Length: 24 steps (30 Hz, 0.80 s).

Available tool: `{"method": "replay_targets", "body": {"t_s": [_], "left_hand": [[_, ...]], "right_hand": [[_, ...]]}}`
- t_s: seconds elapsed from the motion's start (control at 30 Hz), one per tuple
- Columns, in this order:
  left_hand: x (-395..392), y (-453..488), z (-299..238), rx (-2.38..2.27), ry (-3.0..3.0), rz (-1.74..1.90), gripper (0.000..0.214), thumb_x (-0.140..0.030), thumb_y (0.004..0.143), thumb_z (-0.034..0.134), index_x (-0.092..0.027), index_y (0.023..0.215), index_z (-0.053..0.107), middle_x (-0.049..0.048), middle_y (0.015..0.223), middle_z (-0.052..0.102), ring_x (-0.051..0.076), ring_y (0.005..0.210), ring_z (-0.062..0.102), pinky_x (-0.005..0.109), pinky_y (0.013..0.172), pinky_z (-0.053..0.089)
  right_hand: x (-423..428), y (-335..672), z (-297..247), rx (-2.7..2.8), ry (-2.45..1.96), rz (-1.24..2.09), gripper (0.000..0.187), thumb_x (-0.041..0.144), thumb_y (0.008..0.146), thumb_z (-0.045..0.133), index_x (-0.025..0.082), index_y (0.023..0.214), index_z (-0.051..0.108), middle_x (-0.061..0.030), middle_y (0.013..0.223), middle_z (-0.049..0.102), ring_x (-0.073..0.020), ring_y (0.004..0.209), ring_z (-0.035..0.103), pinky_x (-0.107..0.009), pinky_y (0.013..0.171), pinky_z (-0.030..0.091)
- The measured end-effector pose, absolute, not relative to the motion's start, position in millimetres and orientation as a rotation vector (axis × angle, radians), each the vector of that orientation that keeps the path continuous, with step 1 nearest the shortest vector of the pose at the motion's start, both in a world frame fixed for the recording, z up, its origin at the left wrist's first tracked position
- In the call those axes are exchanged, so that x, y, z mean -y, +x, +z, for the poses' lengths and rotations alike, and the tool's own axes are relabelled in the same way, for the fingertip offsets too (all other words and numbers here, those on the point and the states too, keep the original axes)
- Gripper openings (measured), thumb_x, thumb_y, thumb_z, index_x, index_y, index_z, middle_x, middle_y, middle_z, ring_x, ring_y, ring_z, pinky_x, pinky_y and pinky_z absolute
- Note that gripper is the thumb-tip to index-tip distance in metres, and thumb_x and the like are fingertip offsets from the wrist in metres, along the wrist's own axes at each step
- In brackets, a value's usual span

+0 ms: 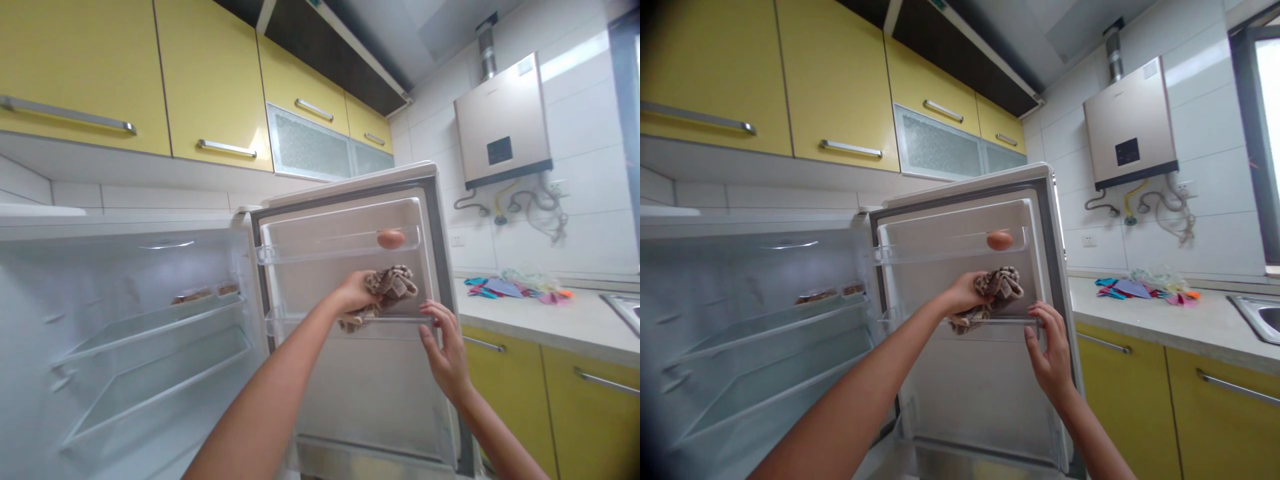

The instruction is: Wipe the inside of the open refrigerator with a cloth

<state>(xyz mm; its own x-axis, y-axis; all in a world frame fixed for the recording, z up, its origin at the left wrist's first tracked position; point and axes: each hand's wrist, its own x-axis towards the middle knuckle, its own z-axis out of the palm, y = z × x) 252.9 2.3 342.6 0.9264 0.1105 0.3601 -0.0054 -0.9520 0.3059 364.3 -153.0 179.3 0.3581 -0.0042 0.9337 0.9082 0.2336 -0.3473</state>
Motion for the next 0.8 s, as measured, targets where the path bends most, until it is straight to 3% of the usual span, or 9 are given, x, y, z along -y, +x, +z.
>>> {"method": "replay_targets", "body": {"t_s": [0.1,0.2,0.3,0.37,0.5,0.63,0.8], "left_hand": [[31.9,261.8,344.6,0.181,2.809,0.79,0.043,-0.02,0.079,0.065,-0.019,0.121,0.065,0.0042,0.112,0.076,0.019,0.103,0.068,0.028,0.089,0.053],[54.2,257.1,350.4,0.623,3.005,1.077,0.04,-0.019,0.09,0.052,-0.026,0.129,0.063,0.0058,0.13,0.069,0.021,0.121,0.062,0.034,0.105,0.046],[48.6,253.6,353.8,1.072,3.237,1.164,0.039,-0.019,0.098,0.04,-0.026,0.129,0.063,0.0096,0.14,0.063,0.022,0.135,0.053,0.04,0.116,0.037],[30.8,253.7,354.8,1.22,3.355,1.154,0.036,-0.017,0.097,0.043,-0.025,0.123,0.067,0.0107,0.137,0.065,0.022,0.135,0.053,0.04,0.116,0.037],[-13.6,246.1,361.4,1.232,3.595,0.879,0.033,-0.013,0.094,0.049,-0.029,0.111,0.072,0.0046,0.134,0.067,0.019,0.139,0.049,0.041,0.122,0.031],[-51.4,219.7,369.3,0.995,3.744,0.709,0.041,-0.013,0.096,0.044,-0.034,0.123,0.066,-0.0012,0.147,0.058,0.017,0.147,0.038,0.042,0.127,0.019],[-81.9,192.5,359.4,0.852,3.815,1.03,0.05,-0.017,0.089,0.054,-0.027,0.138,0.057,0.0092,0.15,0.054,0.029,0.145,0.042,0.049,0.12,0.029]], "right_hand": [[148.8,372.1,171.9,0.959,-1.208,-0.81,0.03,0.042,0.094,0.053,0.024,0.118,0.059,-0.0123,0.125,0.06,-0.0307,0.118,0.054,-0.047,0.092,0.046],[143.8,378.2,162.8,0.895,-1.246,-0.865,0.032,0.045,0.093,0.054,0.024,0.117,0.06,-0.0126,0.119,0.063,-0.0322,0.113,0.057,-0.052,0.094,0.045],[143.2,375.1,162.1,0.882,-1.216,-0.916,0.032,0.043,0.093,0.054,0.023,0.116,0.059,-0.0133,0.119,0.062,-0.0331,0.114,0.056,-0.054,0.097,0.044],[145.6,368.4,167.7,0.912,-1.189,-0.91,0.031,0.041,0.093,0.052,0.023,0.117,0.058,-0.013,0.122,0.06,-0.0327,0.118,0.054,-0.054,0.1,0.042],[150.8,359.2,181.2,0.965,-1.169,-0.835,0.029,0.038,0.094,0.05,0.024,0.119,0.056,-0.012,0.125,0.059,-0.0303,0.123,0.052,-0.047,0.095,0.044],[150.6,366.4,185.0,0.962,-1.182,-0.736,0.029,0.04,0.095,0.051,0.024,0.118,0.057,-0.0126,0.127,0.058,-0.0301,0.125,0.051,-0.043,0.089,0.046],[147.7,374.2,184.3,0.947,-1.174,-0.651,0.026,0.042,0.094,0.052,0.024,0.111,0.06,-0.0123,0.13,0.058,-0.0293,0.126,0.052,-0.042,0.088,0.047]]}}
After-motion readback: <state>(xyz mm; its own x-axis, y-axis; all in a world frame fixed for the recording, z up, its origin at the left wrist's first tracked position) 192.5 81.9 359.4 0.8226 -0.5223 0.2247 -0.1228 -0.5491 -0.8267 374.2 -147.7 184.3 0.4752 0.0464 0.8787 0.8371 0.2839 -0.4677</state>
